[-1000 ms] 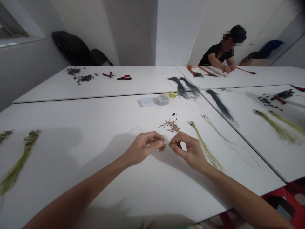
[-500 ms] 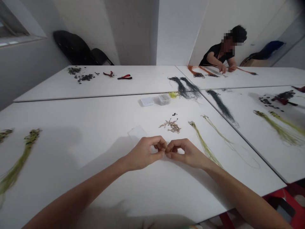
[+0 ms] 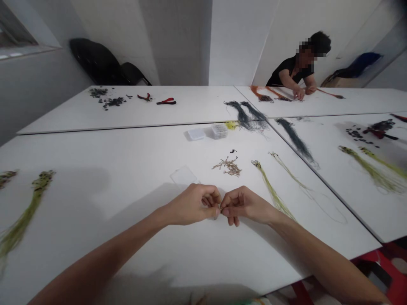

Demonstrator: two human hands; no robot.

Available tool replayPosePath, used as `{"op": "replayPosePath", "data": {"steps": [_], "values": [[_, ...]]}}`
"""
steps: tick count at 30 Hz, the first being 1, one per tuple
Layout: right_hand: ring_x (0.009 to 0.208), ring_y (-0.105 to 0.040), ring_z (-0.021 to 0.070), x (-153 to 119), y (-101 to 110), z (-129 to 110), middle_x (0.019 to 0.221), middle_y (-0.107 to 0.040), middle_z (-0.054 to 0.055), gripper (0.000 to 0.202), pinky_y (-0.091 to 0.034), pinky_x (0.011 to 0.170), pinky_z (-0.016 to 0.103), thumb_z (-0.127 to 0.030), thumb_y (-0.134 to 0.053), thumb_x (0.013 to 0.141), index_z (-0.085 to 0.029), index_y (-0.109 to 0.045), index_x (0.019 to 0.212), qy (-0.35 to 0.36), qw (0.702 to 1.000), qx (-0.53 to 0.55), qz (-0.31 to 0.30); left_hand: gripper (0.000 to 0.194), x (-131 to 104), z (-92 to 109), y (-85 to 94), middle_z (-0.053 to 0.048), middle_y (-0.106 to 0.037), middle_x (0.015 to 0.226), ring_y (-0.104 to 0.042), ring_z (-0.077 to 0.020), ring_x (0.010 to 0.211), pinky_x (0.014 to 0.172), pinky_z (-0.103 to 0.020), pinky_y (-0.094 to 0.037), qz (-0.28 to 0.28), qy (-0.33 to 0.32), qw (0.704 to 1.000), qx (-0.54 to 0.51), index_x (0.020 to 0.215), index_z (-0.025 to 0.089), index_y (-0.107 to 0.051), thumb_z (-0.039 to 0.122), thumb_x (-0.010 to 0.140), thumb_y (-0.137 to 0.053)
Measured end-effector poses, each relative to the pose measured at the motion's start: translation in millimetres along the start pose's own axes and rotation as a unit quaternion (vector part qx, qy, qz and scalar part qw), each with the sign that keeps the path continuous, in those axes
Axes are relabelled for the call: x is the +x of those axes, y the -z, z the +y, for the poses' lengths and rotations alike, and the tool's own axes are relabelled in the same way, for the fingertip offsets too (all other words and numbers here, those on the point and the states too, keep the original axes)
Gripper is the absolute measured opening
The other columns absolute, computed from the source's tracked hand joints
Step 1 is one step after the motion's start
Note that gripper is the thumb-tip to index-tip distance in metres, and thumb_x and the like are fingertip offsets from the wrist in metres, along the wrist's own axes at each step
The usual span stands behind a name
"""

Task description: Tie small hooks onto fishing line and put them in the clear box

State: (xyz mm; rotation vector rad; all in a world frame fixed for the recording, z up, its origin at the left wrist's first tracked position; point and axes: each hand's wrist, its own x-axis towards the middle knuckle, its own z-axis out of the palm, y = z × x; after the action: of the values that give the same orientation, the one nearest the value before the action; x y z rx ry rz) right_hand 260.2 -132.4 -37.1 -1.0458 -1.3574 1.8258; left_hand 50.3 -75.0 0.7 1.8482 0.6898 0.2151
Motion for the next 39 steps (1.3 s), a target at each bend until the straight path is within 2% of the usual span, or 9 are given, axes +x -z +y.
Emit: {"op": "replayPosePath", "data": {"steps": [4, 9, 12, 15, 19, 25, 30, 39], "values": [[0.055, -0.062, 0.0126, 1.2, 0.8, 2.9, 0.063, -0.067, 0.003, 0.017, -0.050, 0.048, 0.023, -0.028, -0.075, 0.075, -0.013, -0.073, 0.082, -0.004, 1.000, 0.000, -0.002, 0.008, -0.1, -1.5, -2.9, -0.002, -0.070, 0.081, -0.066, -0.0171, 0.076, 0.070, -0.031, -0.051, -0.005, 0.012, 1.000, -0.007, 0.087, 0.019, -0.062, 0.023, 0.080, -0.063], [0.044, -0.045, 0.0056, 0.1, -0.3, 4.6, 0.061, -0.066, 0.000, 0.016, -0.038, 0.039, 0.018, -0.026, -0.079, 0.069, -0.015, -0.078, 0.081, -0.023, 0.998, -0.054, -0.014, 0.010, -1.0, 1.5, -5.3, -0.002, -0.069, 0.081, -0.066, -0.0173, 0.075, 0.065, -0.029, -0.049, -0.050, 0.015, 0.999, 0.010, 0.088, 0.019, -0.060, 0.019, 0.079, -0.062], [0.049, -0.055, 0.0092, -1.2, -1.7, 7.1, 0.069, -0.069, 0.003, 0.019, -0.045, 0.042, 0.021, -0.026, -0.080, 0.068, -0.015, -0.079, 0.083, -0.047, 0.998, -0.030, -0.041, 0.012, -1.7, 3.0, -7.4, -0.002, -0.069, 0.081, -0.065, -0.0167, 0.072, 0.061, -0.027, -0.047, -0.076, 0.011, 0.997, 0.027, 0.089, 0.019, -0.059, 0.015, 0.078, -0.060], [0.051, -0.063, 0.0111, -2.2, -3.0, 7.5, 0.073, -0.071, 0.005, 0.019, -0.042, 0.042, 0.019, -0.027, -0.079, 0.070, -0.014, -0.078, 0.084, -0.076, 0.994, -0.040, -0.069, 0.014, -2.1, 3.6, -10.0, -0.002, -0.070, 0.079, -0.064, -0.0159, 0.071, 0.060, -0.026, -0.046, -0.091, 0.002, 0.995, 0.044, 0.087, 0.019, -0.059, 0.011, 0.076, -0.059], [0.048, -0.066, 0.0094, -1.6, -4.7, 6.0, 0.069, -0.071, 0.004, 0.014, -0.038, 0.043, 0.015, -0.025, -0.075, 0.075, -0.012, -0.076, 0.082, -0.091, 0.991, -0.055, -0.077, 0.012, -2.6, 3.9, -11.3, 0.000, -0.068, 0.077, -0.064, -0.0148, 0.069, 0.059, -0.025, -0.046, -0.097, 0.000, 0.994, 0.044, 0.082, 0.018, -0.055, 0.009, 0.074, -0.058], [0.046, -0.066, 0.0104, 0.2, -6.6, 8.3, 0.068, -0.072, 0.004, 0.019, -0.038, 0.042, 0.015, -0.026, -0.077, 0.073, -0.010, -0.073, 0.084, -0.096, 0.991, -0.037, -0.082, 0.010, -2.7, 3.7, -9.0, 0.000, -0.067, 0.076, -0.064, -0.0147, 0.072, 0.060, -0.024, -0.047, -0.096, 0.003, 0.993, 0.071, 0.080, 0.018, -0.059, 0.011, 0.073, -0.059], [0.048, -0.067, 0.0116, 1.1, -9.4, 10.8, 0.068, -0.072, 0.004, 0.016, -0.036, 0.040, 0.015, -0.024, -0.074, 0.075, -0.010, -0.071, 0.082, -0.088, 0.992, -0.043, -0.083, 0.011, -3.4, 4.4, -10.0, 0.001, -0.068, 0.076, -0.064, -0.0144, 0.071, 0.059, -0.024, -0.047, -0.089, 0.020, 0.993, 0.073, 0.080, 0.018, -0.060, 0.012, 0.071, -0.060], [0.060, -0.072, 0.0168, 3.0, -13.0, 20.6, 0.069, -0.070, 0.003, 0.015, -0.044, 0.049, 0.018, -0.023, -0.077, 0.072, -0.010, -0.071, 0.075, -0.069, 0.994, -0.003, -0.082, 0.012, -3.9, 7.0, -10.7, 0.000, -0.069, 0.075, -0.065, -0.0155, 0.070, 0.058, -0.024, -0.046, -0.098, 0.033, 0.993, 0.063, 0.080, 0.018, -0.061, 0.011, 0.070, -0.059]]}}
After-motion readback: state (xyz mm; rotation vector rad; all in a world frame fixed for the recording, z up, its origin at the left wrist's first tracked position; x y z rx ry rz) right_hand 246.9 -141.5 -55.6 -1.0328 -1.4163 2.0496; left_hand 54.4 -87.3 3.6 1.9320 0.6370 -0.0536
